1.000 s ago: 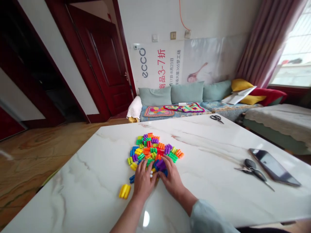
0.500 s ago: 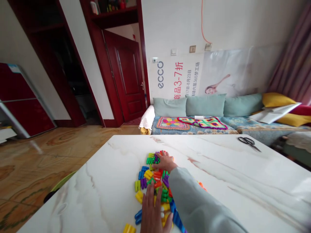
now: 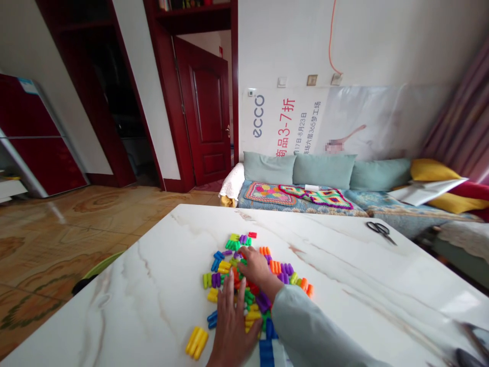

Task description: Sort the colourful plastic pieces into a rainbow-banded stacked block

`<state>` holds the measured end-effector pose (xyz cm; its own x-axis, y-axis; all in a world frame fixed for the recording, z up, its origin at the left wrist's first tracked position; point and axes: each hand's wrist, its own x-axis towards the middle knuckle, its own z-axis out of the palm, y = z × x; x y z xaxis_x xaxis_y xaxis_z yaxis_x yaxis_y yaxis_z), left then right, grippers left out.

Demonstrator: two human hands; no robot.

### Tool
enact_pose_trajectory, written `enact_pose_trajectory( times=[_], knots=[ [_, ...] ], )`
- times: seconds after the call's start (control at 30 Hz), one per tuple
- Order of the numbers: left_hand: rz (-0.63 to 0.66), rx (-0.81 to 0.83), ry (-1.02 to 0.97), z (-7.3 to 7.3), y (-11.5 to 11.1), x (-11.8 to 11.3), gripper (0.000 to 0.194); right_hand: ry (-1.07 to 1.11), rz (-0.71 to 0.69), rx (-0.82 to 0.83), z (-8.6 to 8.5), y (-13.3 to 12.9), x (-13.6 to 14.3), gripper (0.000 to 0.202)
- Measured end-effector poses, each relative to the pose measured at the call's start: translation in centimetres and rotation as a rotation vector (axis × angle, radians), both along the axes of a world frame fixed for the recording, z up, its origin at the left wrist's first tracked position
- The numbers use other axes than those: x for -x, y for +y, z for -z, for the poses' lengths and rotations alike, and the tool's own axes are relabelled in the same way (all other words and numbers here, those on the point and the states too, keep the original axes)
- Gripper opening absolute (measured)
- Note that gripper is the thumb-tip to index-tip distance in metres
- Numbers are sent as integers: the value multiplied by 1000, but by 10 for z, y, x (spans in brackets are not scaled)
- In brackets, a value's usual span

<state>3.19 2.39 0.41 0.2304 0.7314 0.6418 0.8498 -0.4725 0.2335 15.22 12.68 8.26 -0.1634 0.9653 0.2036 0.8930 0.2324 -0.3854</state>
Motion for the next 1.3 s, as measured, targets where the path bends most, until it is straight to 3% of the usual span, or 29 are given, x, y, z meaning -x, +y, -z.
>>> enact_pose_trajectory(
  times=[0.13,0.23,0.37,0.53,0.6,0.7,0.8,0.97,1.17,1.3],
  knots=[
    [13,42,3,-2,-3,1,84,-27,-53,118,-12,-18,-12,31],
    [19,36,10,-4,-4,2,84,-100,8,140,-13,-12,-23,48],
    [13,4,32,-2,-3,1,84,-63,100,28,-8,31,-29,48],
    [-58,16,50,12,5,-7,102,-2,248,186,5,102,-16,68],
    [-81,41,71,17,8,-9,107,-4,222,213,12,121,-7,72],
    [-73,58,68,17,8,-8,108,-66,29,215,22,134,6,66],
    [-22,81,87,7,4,-4,103,-99,-129,188,28,127,9,57],
    [-7,139,55,-9,-6,0,87,-99,-182,148,27,87,-6,44],
    [3,155,13,-13,-10,-1,86,13,-263,171,21,47,-24,35],
    [2,174,-2,-14,-9,0,87,164,-307,153,8,13,-25,40]
  ],
)
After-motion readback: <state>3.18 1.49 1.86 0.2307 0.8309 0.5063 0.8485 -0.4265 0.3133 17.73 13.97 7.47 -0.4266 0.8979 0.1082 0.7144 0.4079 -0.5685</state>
